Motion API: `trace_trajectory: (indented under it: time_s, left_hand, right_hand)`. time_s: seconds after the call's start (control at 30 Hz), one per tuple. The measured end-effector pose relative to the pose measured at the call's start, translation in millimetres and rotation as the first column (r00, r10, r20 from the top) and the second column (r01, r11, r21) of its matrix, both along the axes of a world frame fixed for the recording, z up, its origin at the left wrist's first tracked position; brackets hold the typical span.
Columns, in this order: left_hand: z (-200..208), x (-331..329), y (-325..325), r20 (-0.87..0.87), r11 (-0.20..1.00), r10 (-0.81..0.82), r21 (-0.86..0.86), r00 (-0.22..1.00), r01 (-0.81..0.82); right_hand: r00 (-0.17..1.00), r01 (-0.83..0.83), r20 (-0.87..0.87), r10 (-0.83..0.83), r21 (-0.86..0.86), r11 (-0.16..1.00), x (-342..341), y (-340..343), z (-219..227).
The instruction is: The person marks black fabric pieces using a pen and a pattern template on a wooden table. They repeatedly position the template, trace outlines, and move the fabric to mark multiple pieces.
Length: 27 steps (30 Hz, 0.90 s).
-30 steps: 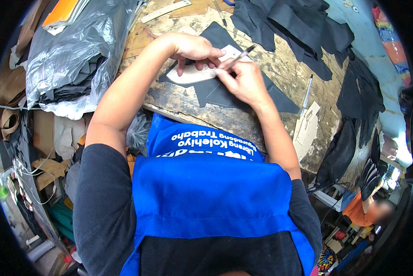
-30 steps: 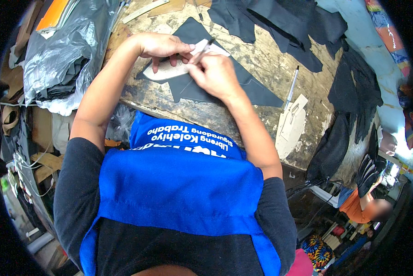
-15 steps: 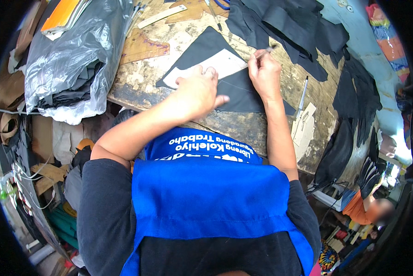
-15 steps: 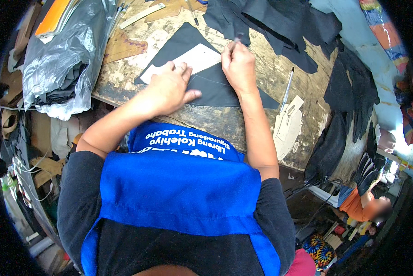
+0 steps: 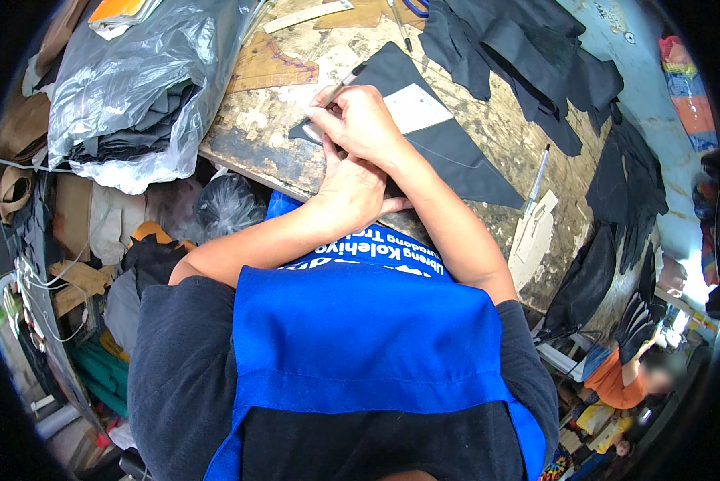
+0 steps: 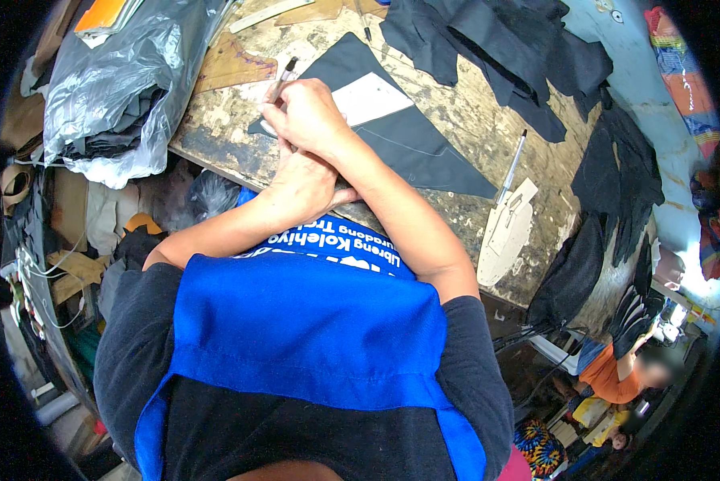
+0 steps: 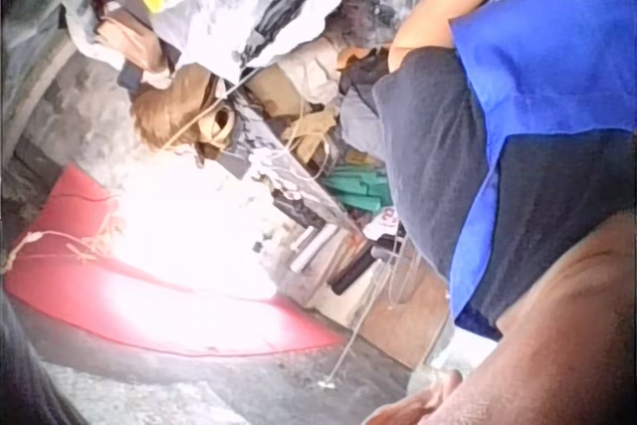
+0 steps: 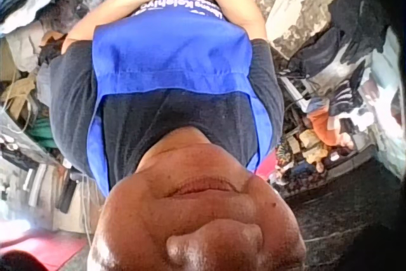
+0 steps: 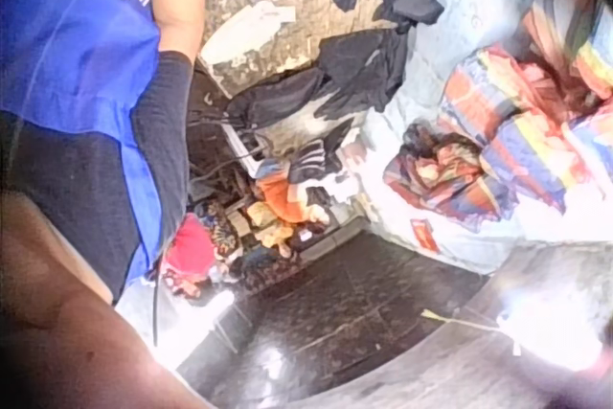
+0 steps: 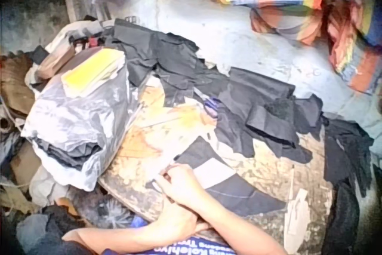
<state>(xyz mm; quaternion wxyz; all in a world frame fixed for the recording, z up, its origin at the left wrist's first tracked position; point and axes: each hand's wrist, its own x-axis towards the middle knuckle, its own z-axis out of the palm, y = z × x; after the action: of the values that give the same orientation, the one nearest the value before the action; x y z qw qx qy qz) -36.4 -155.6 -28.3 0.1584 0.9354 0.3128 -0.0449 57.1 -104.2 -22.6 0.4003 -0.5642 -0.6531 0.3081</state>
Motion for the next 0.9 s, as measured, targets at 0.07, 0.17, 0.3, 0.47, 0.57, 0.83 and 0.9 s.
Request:
trace_trajectory:
  time_s: [0.07, 0.17, 0.3, 0.47, 0.57, 0.83, 0.9]
  left_hand:
    - [-0.6, -0.4, -0.1, -0.008, 0.999, -0.014, 0.036, 1.000, 0.014]
    - [0.9, 0.2, 0.3, -0.011, 1.000, -0.016, 0.025, 1.000, 0.016]
    - [3.4, 1.0, 1.4, -0.066, 0.999, -0.034, 0.018, 0.997, 0.035]
    - [-2.3, -1.2, 1.2, 0.076, 1.000, -0.012, 0.030, 0.997, 0.010]
    - [-7.1, -1.9, -0.3, 0.165, 0.994, -0.013, 0.108, 0.986, -0.005]
    - [8.0, 0.5, 1.5, -0.038, 0.999, -0.004, -0.036, 0.999, 0.002]
    - [13.3, 3.4, 1.1, -0.102, 0.999, 0.011, -0.037, 0.995, -0.015]
  right_hand:
    - [0.998, -0.011, 0.063, 0.008, 0.039, 0.999, -0.4, 0.2, 0.5]
    - [0.993, -0.011, 0.117, 0.005, 0.049, 0.999, -0.3, -0.5, 1.3]
    - [0.997, 0.053, 0.050, -0.056, 0.076, 0.996, -1.1, 1.0, 1.1]
    - [0.991, 0.095, 0.073, -0.111, 0.194, 0.976, -2.0, 2.7, 0.8]
    - [0.985, 0.014, 0.166, -0.044, 0.179, 0.984, -0.1, -0.1, 0.1]
    - [0.983, 0.113, 0.117, -0.140, 0.210, 0.971, 4.3, 2.9, -4.1]
    - [0.984, 0.051, 0.160, -0.082, 0.193, 0.980, 13.4, 0.7, -2.8]
